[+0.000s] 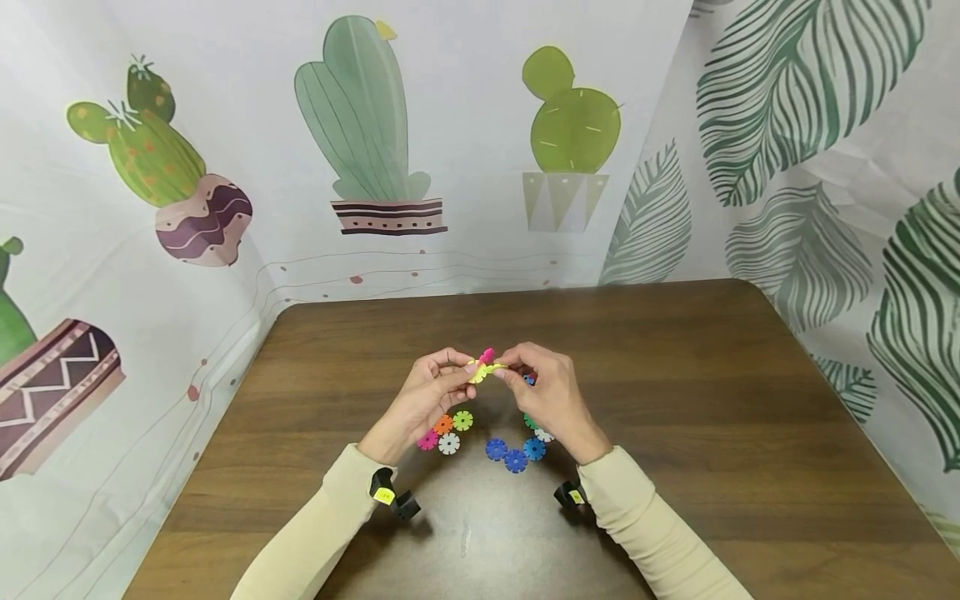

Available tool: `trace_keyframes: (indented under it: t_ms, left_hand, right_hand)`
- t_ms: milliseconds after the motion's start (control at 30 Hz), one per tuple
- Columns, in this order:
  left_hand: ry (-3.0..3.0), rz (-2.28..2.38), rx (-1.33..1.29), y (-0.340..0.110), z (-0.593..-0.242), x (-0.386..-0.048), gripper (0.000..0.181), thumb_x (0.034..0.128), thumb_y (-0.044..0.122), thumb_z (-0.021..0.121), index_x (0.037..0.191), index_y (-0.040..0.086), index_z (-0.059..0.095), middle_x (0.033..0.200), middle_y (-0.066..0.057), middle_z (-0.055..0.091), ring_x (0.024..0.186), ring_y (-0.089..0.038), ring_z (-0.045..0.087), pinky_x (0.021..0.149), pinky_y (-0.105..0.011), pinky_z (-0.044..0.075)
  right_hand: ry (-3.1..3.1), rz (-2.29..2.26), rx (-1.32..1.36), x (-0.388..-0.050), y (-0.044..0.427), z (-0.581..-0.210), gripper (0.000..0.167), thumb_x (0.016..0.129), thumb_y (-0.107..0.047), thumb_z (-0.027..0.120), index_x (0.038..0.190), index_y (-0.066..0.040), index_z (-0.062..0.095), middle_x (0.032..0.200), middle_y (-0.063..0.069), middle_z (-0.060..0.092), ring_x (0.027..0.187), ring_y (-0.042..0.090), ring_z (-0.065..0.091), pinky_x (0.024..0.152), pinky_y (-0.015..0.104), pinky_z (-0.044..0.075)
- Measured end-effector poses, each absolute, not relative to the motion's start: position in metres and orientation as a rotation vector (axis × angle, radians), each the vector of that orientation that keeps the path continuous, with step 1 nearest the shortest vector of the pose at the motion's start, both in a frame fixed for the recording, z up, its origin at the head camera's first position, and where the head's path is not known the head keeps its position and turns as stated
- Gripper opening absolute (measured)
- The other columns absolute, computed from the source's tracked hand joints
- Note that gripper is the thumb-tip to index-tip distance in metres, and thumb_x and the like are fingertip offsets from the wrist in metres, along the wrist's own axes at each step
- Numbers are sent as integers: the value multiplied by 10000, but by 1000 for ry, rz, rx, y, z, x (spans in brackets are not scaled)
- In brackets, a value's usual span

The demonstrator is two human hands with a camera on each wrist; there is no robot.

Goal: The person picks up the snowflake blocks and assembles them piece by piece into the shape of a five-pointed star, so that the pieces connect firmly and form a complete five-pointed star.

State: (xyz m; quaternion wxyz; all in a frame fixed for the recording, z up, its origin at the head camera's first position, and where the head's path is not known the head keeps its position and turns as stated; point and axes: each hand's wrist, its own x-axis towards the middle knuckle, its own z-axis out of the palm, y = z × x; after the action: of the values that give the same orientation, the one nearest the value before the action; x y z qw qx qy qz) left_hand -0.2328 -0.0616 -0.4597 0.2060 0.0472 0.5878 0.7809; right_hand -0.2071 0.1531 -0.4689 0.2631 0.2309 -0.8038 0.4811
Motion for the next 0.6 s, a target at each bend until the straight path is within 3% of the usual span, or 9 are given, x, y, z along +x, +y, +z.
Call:
trace_keyframes:
  t_ms: [600]
  left_hand:
    - [1665,2204,156,-59,-457,-230,111,1021,4,685,1000,113,687,807,18,749,629,-89,690,646,-189,558]
  right_hand:
    - [-2144,1349,676,-207,153,-471,198,841,34,877,902,-138,800,929,24,811,817,142,743,712,135,554]
